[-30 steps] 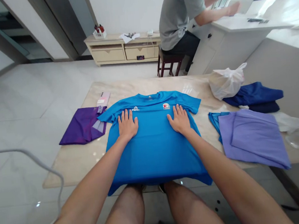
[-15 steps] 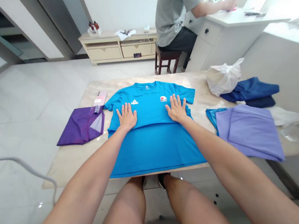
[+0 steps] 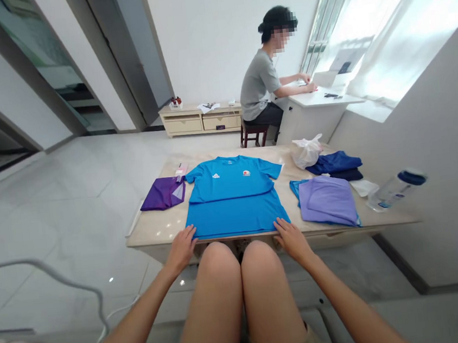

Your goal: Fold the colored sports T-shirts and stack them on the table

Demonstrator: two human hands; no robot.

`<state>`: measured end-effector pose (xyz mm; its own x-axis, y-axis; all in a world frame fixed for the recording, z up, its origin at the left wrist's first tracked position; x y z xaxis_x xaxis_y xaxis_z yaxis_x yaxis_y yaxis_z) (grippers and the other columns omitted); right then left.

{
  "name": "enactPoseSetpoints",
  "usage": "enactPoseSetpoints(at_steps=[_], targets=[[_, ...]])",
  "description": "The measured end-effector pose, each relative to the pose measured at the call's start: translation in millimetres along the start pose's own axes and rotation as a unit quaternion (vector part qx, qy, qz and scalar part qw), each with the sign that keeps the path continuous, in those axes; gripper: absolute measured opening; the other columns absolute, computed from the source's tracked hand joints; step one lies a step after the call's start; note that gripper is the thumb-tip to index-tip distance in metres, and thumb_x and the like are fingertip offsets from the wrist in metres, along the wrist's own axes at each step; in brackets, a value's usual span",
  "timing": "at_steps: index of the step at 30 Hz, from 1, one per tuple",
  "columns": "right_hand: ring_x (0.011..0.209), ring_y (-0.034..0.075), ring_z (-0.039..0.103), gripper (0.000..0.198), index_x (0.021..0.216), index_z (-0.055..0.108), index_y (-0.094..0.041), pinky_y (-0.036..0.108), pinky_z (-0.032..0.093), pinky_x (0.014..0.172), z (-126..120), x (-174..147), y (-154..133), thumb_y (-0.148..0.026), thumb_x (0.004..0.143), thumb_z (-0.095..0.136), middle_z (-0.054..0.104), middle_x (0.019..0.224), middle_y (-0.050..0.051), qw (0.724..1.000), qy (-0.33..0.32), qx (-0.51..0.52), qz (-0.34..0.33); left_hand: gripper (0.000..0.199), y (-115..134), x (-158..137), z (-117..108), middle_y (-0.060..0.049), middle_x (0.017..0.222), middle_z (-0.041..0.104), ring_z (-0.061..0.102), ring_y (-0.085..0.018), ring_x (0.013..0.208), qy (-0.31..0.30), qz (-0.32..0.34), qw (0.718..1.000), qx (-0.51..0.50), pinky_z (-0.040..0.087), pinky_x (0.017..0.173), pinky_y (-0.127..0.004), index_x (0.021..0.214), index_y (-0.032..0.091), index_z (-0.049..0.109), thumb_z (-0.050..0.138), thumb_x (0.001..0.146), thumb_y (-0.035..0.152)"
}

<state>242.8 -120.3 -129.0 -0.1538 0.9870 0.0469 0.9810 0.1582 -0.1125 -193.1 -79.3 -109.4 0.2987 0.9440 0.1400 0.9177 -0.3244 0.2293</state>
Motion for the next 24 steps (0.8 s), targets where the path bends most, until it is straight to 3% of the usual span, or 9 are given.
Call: enactPoseSetpoints(at_steps=[2,5,8,11,13,16,20,24], targets=[[0.152,0.033,0.056,0.054,0.150,0.070,-0.020,0.050,0.051,0.119,-10.7,-3.5,-0.4,-0.010,0.100,0.052,0.060,0.162,0.014,1.000,-0.019,-0.011,-0.009,0.045,1.3,-3.2,-8.1,-0.015,0.155,0.068,0.064,-0.032,0.143,-0.017,-0.014,1.000,0.008,0.050,0.122,-0.050,0.140,0.021,0.073,0.050,0.102,0.027],[0.138,0.032,0.068,0.056,0.138,0.078,-0.021,0.045,0.055,0.111,-32.6,-3.9,0.7,-0.001,0.097,0.046,0.073,0.146,0.014,0.998,-0.050,-0.029,-0.011,0.040,5.0,1.2,-27.1,-0.015,0.140,0.077,0.071,-0.032,0.132,-0.064,-0.019,0.998,0.022,0.052,0.114,-0.048,0.126,0.023,0.080,0.047,0.103,0.022],[0.117,0.032,0.078,0.044,0.120,0.086,-0.024,0.041,0.055,0.105,-53.0,-0.7,7.0,-0.005,0.097,0.054,0.084,0.119,0.012,0.994,-0.108,-0.018,-0.019,0.036,1.5,8.0,-46.2,-0.015,0.118,0.083,0.077,-0.034,0.114,-0.161,-0.010,0.985,0.066,0.054,0.101,-0.045,0.111,0.024,0.084,0.049,0.103,0.022],[0.113,0.031,0.079,0.029,0.111,0.089,-0.026,0.036,0.057,0.097,-67.5,8.9,12.1,-0.018,0.097,0.066,0.085,0.114,0.011,0.985,-0.166,0.044,-0.030,0.028,-5.3,16.0,-59.0,-0.015,0.109,0.084,0.079,-0.035,0.103,-0.225,-0.016,0.971,0.079,0.055,0.090,-0.042,0.099,0.024,0.085,0.056,0.099,0.024],[0.118,0.031,0.077,0.033,0.123,0.085,-0.024,0.037,0.057,0.100,-73.6,22.5,11.1,-0.026,0.103,0.060,0.083,0.123,0.012,0.989,-0.133,0.056,-0.016,0.031,-4.4,26.4,-60.7,-0.015,0.114,0.083,0.079,-0.035,0.105,-0.203,-0.026,0.978,0.047,0.056,0.091,-0.041,0.105,0.025,0.084,0.054,0.102,0.030],[0.141,0.034,0.065,0.049,0.147,0.072,-0.015,0.046,0.050,0.117,-63.0,48.5,-0.1,-0.033,0.111,0.045,0.069,0.150,0.021,0.998,-0.048,0.027,0.021,0.044,5.3,47.2,-45.8,-0.018,0.144,0.074,0.071,-0.036,0.133,-0.129,-0.024,0.991,0.019,0.054,0.111,-0.048,0.136,0.022,0.076,0.046,0.108,0.037],[0.166,0.037,0.034,0.069,0.167,0.049,-0.007,0.056,0.030,0.133,-10.2,74.0,-16.0,-0.047,0.112,0.040,0.035,0.177,0.022,0.998,0.010,0.007,0.069,0.061,10.7,67.7,0.9,-0.019,0.172,0.047,0.043,-0.035,0.162,-0.064,-0.023,0.997,0.033,0.031,0.134,-0.059,0.162,0.013,0.056,0.041,0.109,0.039],[0.170,0.035,0.025,0.076,0.172,0.041,-0.011,0.056,0.022,0.137,33.9,82.8,-13.4,-0.056,0.112,0.034,0.028,0.181,0.015,0.995,0.064,0.002,0.082,0.063,-4.1,70.6,39.1,-0.013,0.175,0.043,0.039,-0.032,0.165,0.014,-0.022,0.999,0.034,0.027,0.137,-0.059,0.168,0.018,0.050,0.034,0.111,0.040]])
Point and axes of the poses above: each hand's wrist, its own x-axis towards the middle knuckle, its own z-axis out of the palm, y = z × x, the point moved 4 cm from there along x, towards the middle knuckle
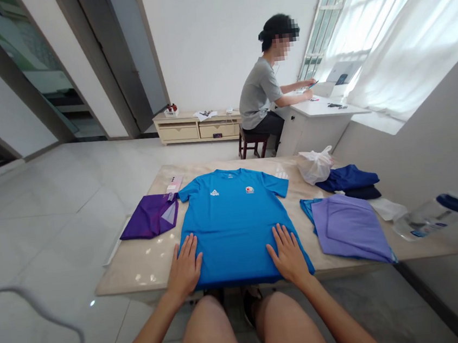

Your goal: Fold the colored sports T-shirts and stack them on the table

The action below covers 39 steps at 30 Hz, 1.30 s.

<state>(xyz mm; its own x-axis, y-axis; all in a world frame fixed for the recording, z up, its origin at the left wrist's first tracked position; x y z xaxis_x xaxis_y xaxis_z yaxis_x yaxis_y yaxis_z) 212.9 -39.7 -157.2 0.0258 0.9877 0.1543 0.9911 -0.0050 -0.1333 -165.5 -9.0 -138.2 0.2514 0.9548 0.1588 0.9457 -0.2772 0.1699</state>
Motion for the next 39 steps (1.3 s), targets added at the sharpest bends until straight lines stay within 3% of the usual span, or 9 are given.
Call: enactPoseSetpoints(at_steps=[5,12,19,23,25,27,32,35,39], targets=[[0.171,0.032,0.018,0.079,0.175,0.036,-0.014,0.055,0.017,0.138,6.1,7.9,9.3,-0.061,0.113,0.027,0.022,0.183,0.010,0.999,0.031,-0.004,-0.004,0.064,-8.7,-3.2,8.5,-0.014,0.174,0.044,0.042,-0.031,0.163,0.062,0.022,0.998,0.004,0.027,0.136,-0.061,0.170,0.014,0.045,0.031,0.113,0.039],[0.170,0.034,0.023,0.077,0.173,0.041,-0.013,0.055,0.021,0.136,11.3,0.0,7.0,-0.058,0.112,0.027,0.028,0.181,0.014,1.000,-0.010,-0.002,0.000,0.062,3.8,-12.1,-2.8,-0.016,0.173,0.045,0.042,-0.032,0.163,0.015,0.002,1.000,0.021,0.030,0.134,-0.063,0.167,0.013,0.051,0.030,0.111,0.033],[0.170,0.036,0.022,0.077,0.174,0.038,-0.011,0.058,0.023,0.136,-11.0,-77.1,9.0,-0.055,0.110,0.036,0.025,0.182,0.017,0.997,-0.073,0.008,-0.021,0.058,27.2,-74.3,-43.7,-0.018,0.171,0.048,0.045,-0.032,0.161,-0.081,0.024,0.996,0.036,0.025,0.136,-0.062,0.160,0.013,0.059,0.035,0.109,0.027],[0.157,0.036,0.049,0.064,0.162,0.058,-0.015,0.049,0.045,0.123,-48.3,-101.6,22.7,-0.046,0.108,0.047,0.052,0.168,0.019,0.988,-0.138,0.057,-0.036,0.050,20.8,-97.1,-88.3,-0.016,0.146,0.073,0.069,-0.031,0.137,-0.170,0.010,0.985,-0.001,0.040,0.128,-0.055,0.141,0.018,0.074,0.035,0.110,0.026],[0.135,0.034,0.069,0.052,0.150,0.070,-0.020,0.043,0.054,0.109,-73.9,-92.1,35.1,-0.043,0.108,0.048,0.073,0.145,0.017,0.985,-0.147,0.092,-0.002,0.048,20.9,-88.4,-123.7,-0.013,0.130,0.081,0.077,-0.031,0.120,-0.184,-0.022,0.982,-0.026,0.054,0.110,-0.046,0.128,0.021,0.079,0.036,0.111,0.034],[0.118,0.031,0.076,0.044,0.138,0.077,-0.020,0.038,0.055,0.101,-102.3,-66.8,48.3,-0.038,0.109,0.048,0.081,0.124,0.015,0.985,-0.114,0.120,0.046,0.045,35.2,-63.5,-167.7,-0.012,0.129,0.082,0.077,-0.030,0.118,-0.137,-0.040,0.988,-0.050,0.057,0.096,-0.037,0.128,0.022,0.078,0.040,0.111,0.038],[0.117,0.027,0.074,0.035,0.125,0.081,-0.015,0.030,0.052,0.099,-147.2,24.6,73.3,-0.025,0.101,0.057,0.082,0.120,0.014,0.967,-0.044,0.160,0.193,0.041,127.4,22.9,-251.3,-0.007,0.117,0.083,0.077,-0.027,0.109,0.015,0.001,0.995,-0.101,0.054,0.087,-0.031,0.129,0.027,0.076,0.042,0.112,0.041],[0.117,0.028,0.074,0.037,0.126,0.080,-0.013,0.030,0.052,0.099,-145.8,64.2,82.5,-0.021,0.097,0.058,0.081,0.123,0.015,0.956,-0.044,0.148,0.251,0.041,168.8,55.7,-248.9,-0.008,0.113,0.083,0.077,-0.030,0.105,-0.004,0.039,0.995,-0.089,0.055,0.084,-0.034,0.127,0.026,0.075,0.040,0.112,0.040],[0.117,0.030,0.074,0.035,0.121,0.081,-0.014,0.034,0.054,0.099,-118.3,86.4,98.4,-0.020,0.095,0.059,0.080,0.123,0.017,0.945,-0.057,0.119,0.300,0.043,159.1,65.7,-205.6,-0.016,0.117,0.081,0.078,-0.035,0.108,-0.094,0.037,0.995,-0.005,0.057,0.084,-0.039,0.128,0.019,0.074,0.036,0.113,0.034]])
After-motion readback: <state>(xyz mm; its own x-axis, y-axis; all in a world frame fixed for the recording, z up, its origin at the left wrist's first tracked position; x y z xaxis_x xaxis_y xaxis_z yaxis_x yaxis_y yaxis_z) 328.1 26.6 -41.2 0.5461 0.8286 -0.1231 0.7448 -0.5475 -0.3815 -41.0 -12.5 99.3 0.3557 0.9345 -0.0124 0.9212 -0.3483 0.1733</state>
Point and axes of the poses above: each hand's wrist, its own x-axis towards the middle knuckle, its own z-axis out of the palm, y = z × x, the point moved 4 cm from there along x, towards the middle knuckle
